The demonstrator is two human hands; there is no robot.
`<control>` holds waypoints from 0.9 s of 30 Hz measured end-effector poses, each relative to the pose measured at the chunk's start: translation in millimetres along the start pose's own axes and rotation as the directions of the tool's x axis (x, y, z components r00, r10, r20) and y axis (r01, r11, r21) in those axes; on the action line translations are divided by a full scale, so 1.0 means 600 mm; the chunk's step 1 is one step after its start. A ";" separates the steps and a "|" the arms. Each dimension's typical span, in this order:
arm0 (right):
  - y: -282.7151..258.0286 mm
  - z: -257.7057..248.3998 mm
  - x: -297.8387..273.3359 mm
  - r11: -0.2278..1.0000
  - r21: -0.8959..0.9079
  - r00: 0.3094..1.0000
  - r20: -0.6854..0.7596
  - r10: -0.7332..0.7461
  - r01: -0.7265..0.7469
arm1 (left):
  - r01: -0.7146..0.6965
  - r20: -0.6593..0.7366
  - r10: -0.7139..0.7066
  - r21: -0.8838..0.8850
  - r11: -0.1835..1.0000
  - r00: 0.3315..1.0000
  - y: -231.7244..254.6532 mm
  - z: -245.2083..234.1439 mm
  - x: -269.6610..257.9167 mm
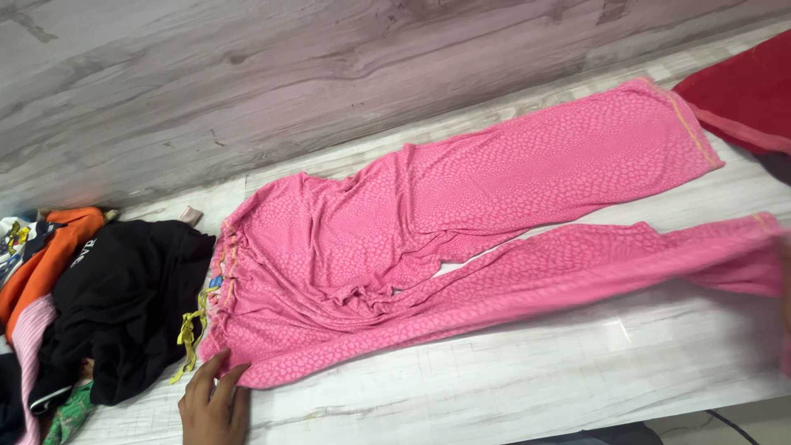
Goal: The person irons a pink patterned long-sleeved garment on a table, smoothing and repositioning it repeatedly. The person then irons a black t-shirt with a logo, moving the iron across the fabric and adjusting the garment's position.
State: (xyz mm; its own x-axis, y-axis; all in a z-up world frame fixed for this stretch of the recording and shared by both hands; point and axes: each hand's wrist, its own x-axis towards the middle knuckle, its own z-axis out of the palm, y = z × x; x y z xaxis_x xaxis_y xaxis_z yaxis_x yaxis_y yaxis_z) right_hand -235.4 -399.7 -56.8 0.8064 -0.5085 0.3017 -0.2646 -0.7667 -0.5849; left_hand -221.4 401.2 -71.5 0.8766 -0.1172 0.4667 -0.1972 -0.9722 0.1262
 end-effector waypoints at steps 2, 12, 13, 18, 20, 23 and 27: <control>-0.077 -0.016 0.007 0.997 -0.070 0.998 0.059 -0.007 0.011 | 0.013 -0.015 -0.014 -0.026 1.000 1.000 -0.022 0.026 0.000; -0.251 0.055 0.105 0.791 -0.366 0.801 0.546 -0.244 0.491 | -0.018 0.284 0.048 -0.107 0.994 0.958 -0.132 0.053 0.049; -0.248 0.059 0.115 0.811 -0.253 0.772 0.541 -0.333 0.528 | 0.070 0.344 -0.028 -0.109 0.992 0.938 -0.130 0.041 0.059; -0.250 0.079 0.118 0.897 -0.276 0.782 0.613 -0.113 0.346 | 0.225 0.444 -0.344 0.300 0.927 0.827 -0.065 0.011 0.104; -0.252 0.093 0.112 0.872 -0.220 0.795 0.546 -0.262 0.438 | 0.194 0.489 -0.355 0.349 0.917 0.797 -0.044 0.011 0.122; -0.256 0.096 0.109 0.864 -0.234 0.823 0.487 -0.292 0.445 | 0.110 0.548 -0.334 0.401 0.909 0.767 -0.028 0.015 0.148; -0.280 0.061 0.129 0.924 -0.063 0.908 0.220 -0.357 0.378 | 0.044 0.503 -0.285 0.438 0.898 0.816 -0.009 0.013 0.188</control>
